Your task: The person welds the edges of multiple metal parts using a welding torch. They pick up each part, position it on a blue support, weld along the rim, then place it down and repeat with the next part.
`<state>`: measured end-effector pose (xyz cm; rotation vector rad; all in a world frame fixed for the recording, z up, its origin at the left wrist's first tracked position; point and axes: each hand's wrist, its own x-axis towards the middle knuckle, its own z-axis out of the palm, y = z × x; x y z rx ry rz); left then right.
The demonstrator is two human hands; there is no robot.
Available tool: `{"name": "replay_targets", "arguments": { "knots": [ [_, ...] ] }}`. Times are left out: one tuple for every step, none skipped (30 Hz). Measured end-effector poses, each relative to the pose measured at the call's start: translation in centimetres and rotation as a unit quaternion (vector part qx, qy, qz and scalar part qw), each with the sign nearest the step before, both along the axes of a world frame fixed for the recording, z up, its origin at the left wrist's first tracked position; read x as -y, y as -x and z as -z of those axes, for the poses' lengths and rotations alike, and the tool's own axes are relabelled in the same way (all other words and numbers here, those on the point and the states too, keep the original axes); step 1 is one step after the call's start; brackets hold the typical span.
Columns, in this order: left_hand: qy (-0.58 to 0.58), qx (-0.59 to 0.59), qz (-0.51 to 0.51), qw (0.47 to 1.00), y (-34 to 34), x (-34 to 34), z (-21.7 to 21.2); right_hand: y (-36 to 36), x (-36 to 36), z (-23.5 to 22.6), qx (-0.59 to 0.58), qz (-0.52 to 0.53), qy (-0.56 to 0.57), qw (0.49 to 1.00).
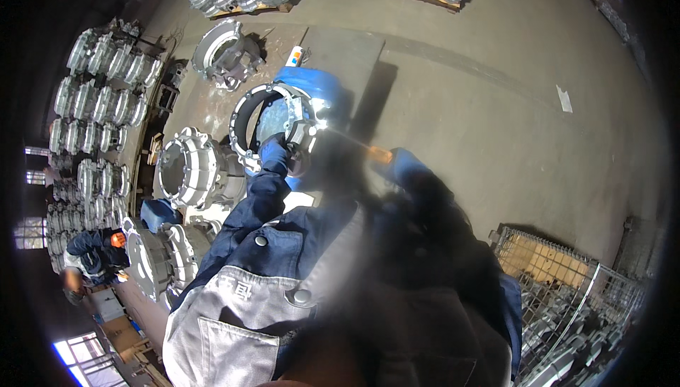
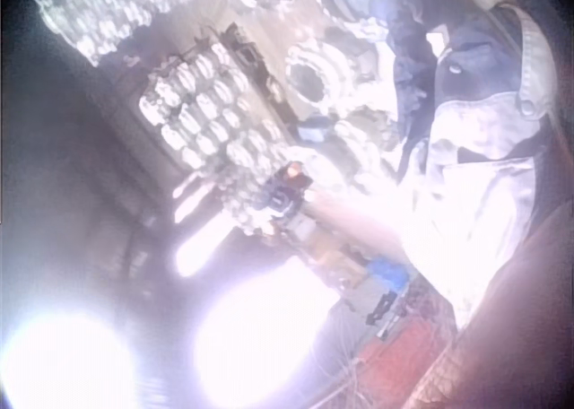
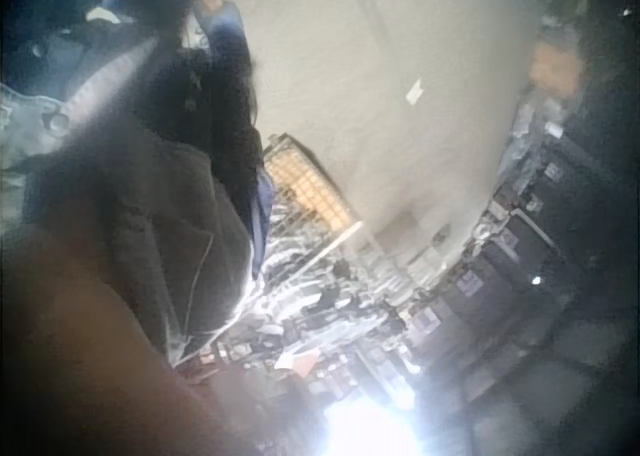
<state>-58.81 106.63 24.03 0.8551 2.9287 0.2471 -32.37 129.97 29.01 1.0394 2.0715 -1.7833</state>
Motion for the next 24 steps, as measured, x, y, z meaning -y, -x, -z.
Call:
{"name": "replay_targets", "arguments": {
  "knots": [
    [-0.006, -0.009, 0.001, 1.0, -0.2, 0.0, 0.0, -0.1, -0.4, -0.3, -0.029, -0.036, 0.014, 0.999],
    [-0.012, -0.015, 0.003, 1.0, -0.2, -0.1, 0.0, -0.3, -0.9, -0.6, -0.024, -0.063, 0.022, 0.997],
    [-0.015, -0.015, 0.004, 1.0, -0.3, -0.1, 0.0, -0.5, -1.2, -1.0, -0.028, -0.09, 0.034, 0.995],
    [-0.014, -0.008, -0.004, 1.0, -0.3, -0.2, -0.1, -0.6, -1.5, -1.3, 0.006, -0.089, 0.033, 0.995],
    [-0.014, -0.004, -0.002, 1.0, -0.4, -0.2, -0.1, -0.7, -1.7, -1.7, 0.022, -0.09, 0.037, 0.995],
    [-0.017, -0.004, -0.004, 1.0, -0.4, -0.2, -0.1, -0.7, -1.9, -2.0, 0.013, -0.094, 0.052, 0.994],
    [-0.028, -0.009, -0.004, 1.0, -0.4, -0.2, -0.1, -0.7, -1.9, -2.4, 0.001, -0.084, 0.053, 0.995],
    [-0.025, -0.003, -0.006, 1.0, -0.4, -0.2, -0.2, -0.8, -1.8, -2.7, -0.036, -0.079, 0.065, 0.994],
    [-0.03, -0.001, -0.007, 1.0, -0.4, -0.1, -0.2, -0.7, -1.6, -3.0, -0.042, -0.075, 0.073, 0.994],
    [-0.039, 0.0, -0.01, 0.999, -0.5, -0.1, -0.3, -0.7, -1.6, -3.5, -0.053, -0.091, 0.041, 0.994],
    [-0.042, -0.006, -0.01, 0.999, -0.5, -0.1, -0.3, -0.4, -1.4, -4.0, -0.071, -0.111, -0.04, 0.991],
    [-0.048, -0.013, -0.013, 0.999, -0.6, -0.1, -0.4, 0.1, -1.0, -4.4, -0.062, -0.122, -0.134, 0.981],
    [-0.045, -0.01, -0.017, 0.999, -0.7, -0.2, -0.5, 0.8, -0.7, -4.9, -0.015, -0.122, -0.213, 0.969],
    [-0.008, -0.004, -0.01, 1.0, -0.6, -0.4, -0.7, 1.6, -0.7, -5.5, -0.022, -0.177, -0.336, 0.925],
    [-0.01, -0.014, -0.015, 1.0, -0.6, -0.4, -0.9, 2.8, -0.5, -6.0, -0.017, -0.185, -0.375, 0.908],
    [-0.01, -0.023, -0.02, 0.999, -0.7, -0.5, -1.0, 4.2, -0.3, -6.5, -0.013, -0.193, -0.413, 0.89],
    [-0.014, -0.036, -0.02, 0.999, -0.8, -0.4, -1.3, 6.0, 0.0, -6.9, -0.051, -0.202, -0.453, 0.867],
    [-0.025, -0.006, -0.025, 0.999, -0.8, -0.2, -1.5, 8.4, -0.1, -7.3, 0.028, -0.191, -0.418, 0.888],
    [-0.064, -0.029, -0.023, 0.997, -0.9, 0.3, -1.7, 10.7, 0.1, -7.6, 0.046, -0.199, -0.438, 0.875],
    [-0.101, -0.052, -0.022, 0.993, -1.3, 1.1, -1.8, 12.9, 0.6, -7.8, 0.042, -0.208, -0.458, 0.863],
    [-0.139, -0.082, -0.022, 0.987, -1.8, 1.9, -1.8, 14.8, 1.0, -8.0, 0.056, -0.217, -0.477, 0.85],
    [-0.153, -0.052, -0.037, 0.986, -1.8, 3.0, -1.9, 16.6, 1.5, -8.4, 0.039, -0.228, -0.479, 0.847],
    [-0.234, -0.095, -0.048, 0.966, -2.1, 4.2, -1.8, 18.3, 2.3, -8.9, 0.041, -0.238, -0.479, 0.844],
    [-0.218, -0.141, -0.068, 0.963, -2.6, 5.7, -1.5, 19.6, 3.2, -9.4, 0.043, -0.248, -0.479, 0.841]
  ]
}}
